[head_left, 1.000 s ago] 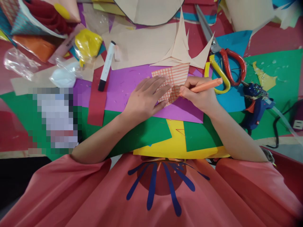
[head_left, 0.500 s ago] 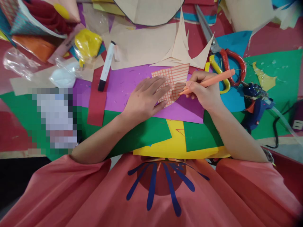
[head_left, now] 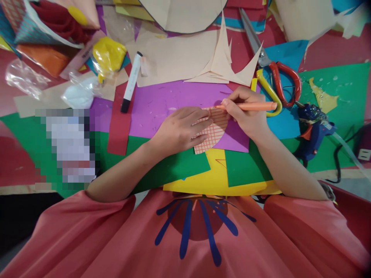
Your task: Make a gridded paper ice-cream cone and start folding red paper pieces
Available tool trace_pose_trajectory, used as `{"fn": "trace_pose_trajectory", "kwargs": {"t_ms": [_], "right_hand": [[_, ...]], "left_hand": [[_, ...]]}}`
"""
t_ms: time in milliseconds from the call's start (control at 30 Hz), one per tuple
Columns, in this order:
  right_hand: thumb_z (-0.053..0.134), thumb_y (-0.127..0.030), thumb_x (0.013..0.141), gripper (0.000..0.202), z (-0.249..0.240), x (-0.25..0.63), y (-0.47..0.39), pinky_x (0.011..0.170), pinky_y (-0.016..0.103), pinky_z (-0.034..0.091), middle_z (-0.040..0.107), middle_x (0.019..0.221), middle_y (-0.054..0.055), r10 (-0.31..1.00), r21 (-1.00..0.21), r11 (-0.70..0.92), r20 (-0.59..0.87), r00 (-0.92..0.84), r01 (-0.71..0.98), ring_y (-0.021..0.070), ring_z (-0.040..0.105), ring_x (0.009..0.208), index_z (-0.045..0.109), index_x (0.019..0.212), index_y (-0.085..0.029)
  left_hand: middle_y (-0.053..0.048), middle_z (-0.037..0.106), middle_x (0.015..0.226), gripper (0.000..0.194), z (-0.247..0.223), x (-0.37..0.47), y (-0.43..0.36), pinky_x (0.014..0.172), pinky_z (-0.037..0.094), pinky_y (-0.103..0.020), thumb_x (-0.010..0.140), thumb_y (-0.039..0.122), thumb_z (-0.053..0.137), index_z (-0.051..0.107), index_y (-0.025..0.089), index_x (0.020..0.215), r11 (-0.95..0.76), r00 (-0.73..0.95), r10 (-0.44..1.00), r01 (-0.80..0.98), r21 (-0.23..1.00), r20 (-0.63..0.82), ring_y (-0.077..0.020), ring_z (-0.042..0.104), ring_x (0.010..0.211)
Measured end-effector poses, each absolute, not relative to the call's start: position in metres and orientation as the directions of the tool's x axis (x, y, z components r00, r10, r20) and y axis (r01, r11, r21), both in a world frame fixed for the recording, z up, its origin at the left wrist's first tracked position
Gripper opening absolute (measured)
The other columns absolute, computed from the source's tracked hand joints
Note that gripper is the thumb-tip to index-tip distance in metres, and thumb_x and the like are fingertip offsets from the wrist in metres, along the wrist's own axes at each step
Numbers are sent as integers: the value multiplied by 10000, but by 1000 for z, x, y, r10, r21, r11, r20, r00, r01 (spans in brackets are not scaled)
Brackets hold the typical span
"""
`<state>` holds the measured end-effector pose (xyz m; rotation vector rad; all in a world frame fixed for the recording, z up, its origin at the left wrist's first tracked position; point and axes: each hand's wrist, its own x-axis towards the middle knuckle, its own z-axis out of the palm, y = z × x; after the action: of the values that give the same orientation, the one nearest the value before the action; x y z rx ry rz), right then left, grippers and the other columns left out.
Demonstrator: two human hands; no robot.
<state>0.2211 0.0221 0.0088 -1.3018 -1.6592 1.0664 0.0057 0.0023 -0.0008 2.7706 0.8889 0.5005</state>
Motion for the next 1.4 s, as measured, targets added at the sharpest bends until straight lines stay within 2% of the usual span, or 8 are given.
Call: {"fn": "trace_pose_trajectory", "kwargs": {"t_ms": [167, 333, 600, 767, 933, 1133, 1267, 1400], "right_hand": [[633, -304, 851, 219, 9, 220, 23, 557, 250, 430, 615, 623, -17, 971, -903, 166, 79, -227, 397, 94, 558, 583, 584, 672, -187], [634, -325, 848, 230, 10, 220, 24, 563, 253, 426, 625, 635, -17, 971, -896, 167, 77, -226, 412, 96, 560, 590, 587, 672, -185], [620, -315, 847, 215, 11, 219, 24, 560, 264, 422, 620, 635, -16, 971, -901, 157, 65, -231, 404, 104, 558, 593, 577, 674, -193], [621, -334, 846, 228, 10, 220, 24, 574, 269, 443, 629, 641, -14, 971, -898, 146, 49, -236, 415, 114, 569, 609, 572, 663, -209], [628, -289, 832, 242, 10, 222, 24, 558, 265, 439, 593, 604, -28, 968, -913, 109, 6, -252, 394, 102, 536, 576, 538, 622, -208], [626, -356, 841, 231, 12, 219, 23, 546, 275, 411, 555, 594, -32, 976, -919, 94, 9, -218, 383, 107, 522, 583, 561, 672, -213], [629, -320, 842, 259, 10, 220, 24, 557, 264, 417, 547, 587, -38, 969, -923, 115, 23, -246, 366, 94, 501, 572, 530, 629, -213], [656, -232, 811, 297, 9, 222, 25, 503, 249, 379, 497, 543, -50, 964, -931, 93, -4, -264, 353, 73, 433, 503, 485, 571, -197]], "left_hand": [[-97, 669, 1232, 288, 1, 6, 3, 951, 525, -372, 955, 325, 483, 600, 198, 1185, -800, 767, 597, 547, 247, 235, -218, 644, 1130], [-107, 683, 1206, 290, 1, 7, 2, 932, 534, -354, 948, 326, 497, 603, 173, 1170, -818, 767, 575, 534, 215, 283, -214, 654, 1101], [-98, 660, 1245, 292, -1, 6, 2, 969, 512, -386, 944, 312, 492, 599, 203, 1192, -788, 762, 609, 550, 277, 218, -226, 629, 1147], [-108, 667, 1224, 284, -1, 6, 2, 951, 520, -369, 940, 303, 500, 602, 180, 1175, -806, 758, 589, 525, 273, 281, -221, 641, 1113], [-93, 666, 1234, 275, 0, 6, 2, 958, 518, -383, 947, 318, 484, 612, 204, 1162, -788, 762, 610, 556, 264, 218, -222, 634, 1134], [-110, 659, 1250, 295, -1, 6, 2, 970, 518, -403, 940, 309, 493, 606, 200, 1190, -782, 757, 613, 538, 315, 227, -235, 631, 1148], [-118, 659, 1248, 299, -2, 6, 3, 969, 519, -421, 933, 305, 503, 609, 200, 1193, -771, 752, 622, 537, 343, 219, -246, 630, 1150], [-119, 657, 1254, 282, -1, 6, 3, 967, 516, -425, 941, 316, 492, 627, 200, 1159, -764, 753, 628, 548, 341, 197, -247, 628, 1152]]}}
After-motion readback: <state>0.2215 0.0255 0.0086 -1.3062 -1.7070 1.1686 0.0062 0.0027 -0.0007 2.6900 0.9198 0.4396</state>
